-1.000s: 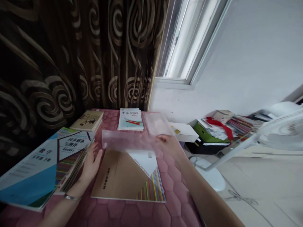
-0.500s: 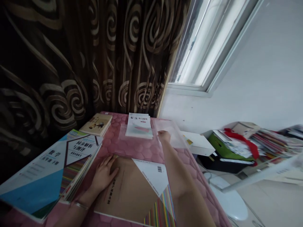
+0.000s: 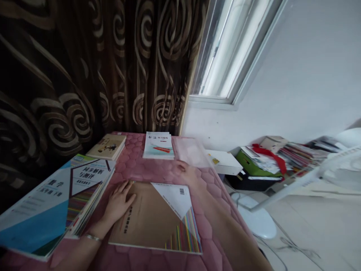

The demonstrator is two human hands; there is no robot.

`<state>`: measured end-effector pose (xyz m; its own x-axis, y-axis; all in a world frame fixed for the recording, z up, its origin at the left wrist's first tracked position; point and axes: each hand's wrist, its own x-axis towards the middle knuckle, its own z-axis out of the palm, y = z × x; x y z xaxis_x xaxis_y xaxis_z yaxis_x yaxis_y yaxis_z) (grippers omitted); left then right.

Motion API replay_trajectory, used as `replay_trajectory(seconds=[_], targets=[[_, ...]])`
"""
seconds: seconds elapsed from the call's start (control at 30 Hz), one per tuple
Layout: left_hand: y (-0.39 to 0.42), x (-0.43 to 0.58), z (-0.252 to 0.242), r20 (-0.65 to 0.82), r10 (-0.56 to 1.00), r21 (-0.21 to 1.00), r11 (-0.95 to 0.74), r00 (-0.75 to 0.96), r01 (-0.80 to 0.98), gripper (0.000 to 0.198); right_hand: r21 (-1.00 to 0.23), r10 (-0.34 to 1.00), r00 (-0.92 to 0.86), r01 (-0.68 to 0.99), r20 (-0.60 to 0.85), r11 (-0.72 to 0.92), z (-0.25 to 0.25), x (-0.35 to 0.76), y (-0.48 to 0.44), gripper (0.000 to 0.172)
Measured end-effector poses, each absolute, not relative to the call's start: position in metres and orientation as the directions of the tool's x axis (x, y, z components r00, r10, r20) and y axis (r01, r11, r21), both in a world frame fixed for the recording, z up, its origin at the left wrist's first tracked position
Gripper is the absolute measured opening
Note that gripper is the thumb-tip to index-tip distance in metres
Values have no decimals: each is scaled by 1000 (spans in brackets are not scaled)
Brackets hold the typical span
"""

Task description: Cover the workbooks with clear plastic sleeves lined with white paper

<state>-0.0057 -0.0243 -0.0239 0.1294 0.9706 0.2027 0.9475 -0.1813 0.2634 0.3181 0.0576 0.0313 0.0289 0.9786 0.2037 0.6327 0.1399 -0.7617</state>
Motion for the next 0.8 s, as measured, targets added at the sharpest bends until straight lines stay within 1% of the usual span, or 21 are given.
replay_trajectory(seconds=[0.03,0.13,0.2,0.27,0.33,0.43,0.5,0.6,0.67,0.73,0.8], targets=[[-24,-6,-24,210,968,252,-191,139,949,53,-758,980,-30,629,195,170,31,316,32,37],[-24,-5,-24,231,961,225,-204,151,953,52,-665,918,-365,649,154,369,25,311,-46,36],[-23,-5,-25,235,961,215,-200,148,956,51,-602,895,-432,688,109,405,19,311,-91,38],[-23,-5,-24,229,963,207,-193,144,959,51,-553,906,-420,745,48,374,10,315,-124,46],[-24,-4,-23,227,964,200,-188,141,962,51,-536,911,-412,770,-3,346,1,319,-143,53],[-30,-1,-19,235,957,202,-220,171,954,45,-540,916,-401,777,-26,325,-9,325,-151,53],[-41,2,-16,198,942,223,-311,269,924,40,-550,915,-402,768,-19,326,-11,326,-149,49],[-66,2,-8,73,886,291,-458,458,840,39,-570,908,-420,748,-8,341,-9,326,-145,46],[-86,-3,-1,-4,853,340,-489,522,803,46,-573,903,-430,744,-16,344,-7,327,-143,46],[-102,-9,6,-71,834,391,-481,546,785,60,-570,900,-436,747,-30,343,-5,327,-143,44],[-111,-16,11,-118,823,440,-459,556,772,66,-565,896,-442,749,-38,346,-4,328,-142,42]])
